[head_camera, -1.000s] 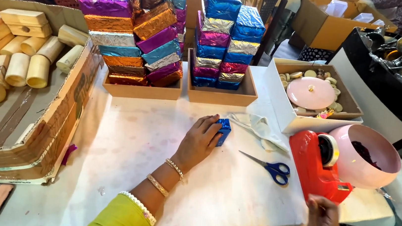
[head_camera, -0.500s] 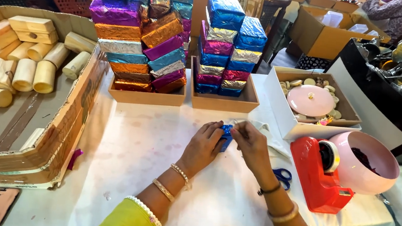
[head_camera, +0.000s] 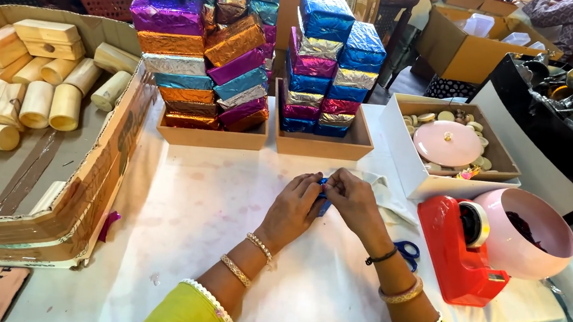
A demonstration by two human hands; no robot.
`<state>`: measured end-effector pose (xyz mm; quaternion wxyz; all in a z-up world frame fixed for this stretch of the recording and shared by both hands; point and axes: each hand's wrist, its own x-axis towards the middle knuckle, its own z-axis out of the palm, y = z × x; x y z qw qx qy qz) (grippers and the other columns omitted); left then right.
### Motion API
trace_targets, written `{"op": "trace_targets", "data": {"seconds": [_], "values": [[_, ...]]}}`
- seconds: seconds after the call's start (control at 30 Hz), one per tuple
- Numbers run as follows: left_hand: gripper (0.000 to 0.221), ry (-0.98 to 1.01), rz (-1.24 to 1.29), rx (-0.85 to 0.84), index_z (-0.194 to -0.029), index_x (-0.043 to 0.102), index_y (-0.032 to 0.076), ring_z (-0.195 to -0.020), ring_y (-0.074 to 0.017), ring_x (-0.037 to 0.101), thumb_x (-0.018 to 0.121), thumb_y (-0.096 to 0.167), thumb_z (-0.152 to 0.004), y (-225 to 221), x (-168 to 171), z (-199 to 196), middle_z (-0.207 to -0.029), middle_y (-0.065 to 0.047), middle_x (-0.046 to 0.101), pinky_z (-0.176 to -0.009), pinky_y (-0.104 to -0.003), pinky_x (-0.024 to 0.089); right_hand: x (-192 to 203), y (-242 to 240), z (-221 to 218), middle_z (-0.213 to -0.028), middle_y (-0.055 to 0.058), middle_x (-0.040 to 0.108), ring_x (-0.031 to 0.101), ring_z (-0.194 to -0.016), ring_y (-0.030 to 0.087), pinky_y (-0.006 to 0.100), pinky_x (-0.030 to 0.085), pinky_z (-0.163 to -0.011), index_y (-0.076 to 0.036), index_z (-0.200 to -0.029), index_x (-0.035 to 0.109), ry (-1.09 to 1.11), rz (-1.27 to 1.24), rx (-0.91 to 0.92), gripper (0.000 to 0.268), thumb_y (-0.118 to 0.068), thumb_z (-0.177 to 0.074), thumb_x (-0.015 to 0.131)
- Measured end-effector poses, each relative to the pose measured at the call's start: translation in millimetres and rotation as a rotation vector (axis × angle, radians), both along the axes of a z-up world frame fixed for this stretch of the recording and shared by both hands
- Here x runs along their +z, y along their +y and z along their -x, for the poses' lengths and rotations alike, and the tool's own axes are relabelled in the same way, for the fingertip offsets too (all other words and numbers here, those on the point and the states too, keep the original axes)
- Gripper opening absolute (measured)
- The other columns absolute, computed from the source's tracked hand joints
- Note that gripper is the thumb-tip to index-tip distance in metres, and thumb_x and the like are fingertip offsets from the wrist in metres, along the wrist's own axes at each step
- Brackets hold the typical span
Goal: Wrapping wooden blocks in colorful decorative foil and securing with tape.
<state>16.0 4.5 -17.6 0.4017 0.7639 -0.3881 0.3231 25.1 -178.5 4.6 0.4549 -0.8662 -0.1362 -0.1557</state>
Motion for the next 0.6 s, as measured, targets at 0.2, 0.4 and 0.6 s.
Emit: {"op": "trace_targets", "data": {"seconds": [0.2,0.4,0.6], "values": [[0.031,0.003,0.01,-0.002,-0.117,0.055,-0.002,-0.119,-0.0411,0.06,0.07,0.005,-0.091,0.0,0.8,0.3,-0.124,-0.022,0.064,-0.103,-0.046,0.051,28.2,6.2,8.1,-0.061,0.003,0.051,0.045,-0.056,0.009,0.029,0.038,-0.051,-0.005,-0.094,0.058,0.157,0.043,0.004,0.015,-0.011,-0.088,0.071],[0.04,0.017,0.014,0.009,-0.122,0.053,-0.003,-0.119,-0.0403,0.06,0.072,0.006,-0.088,0.2,-2.2,-1.8,-0.125,-0.023,0.064,-0.101,-0.045,0.052,23.0,-4.9,5.8,-0.058,0.002,0.041,0.035,-0.055,0.01,0.03,0.029,-0.05,-0.006,-0.094,0.062,0.188,0.154,-0.012,0.019,-0.017,-0.09,0.077],[0.046,0.026,0.014,0.002,-0.128,0.051,-0.002,-0.118,-0.0393,0.061,0.072,0.006,-0.088,0.6,-1.1,-1.3,-0.126,-0.022,0.064,-0.1,-0.045,0.052,8.8,-22.2,10.7,-0.069,-0.007,0.044,0.039,-0.059,0.003,0.023,0.031,-0.048,-0.011,-0.114,0.059,0.406,-0.209,0.212,0.02,-0.016,-0.097,0.069]]}}
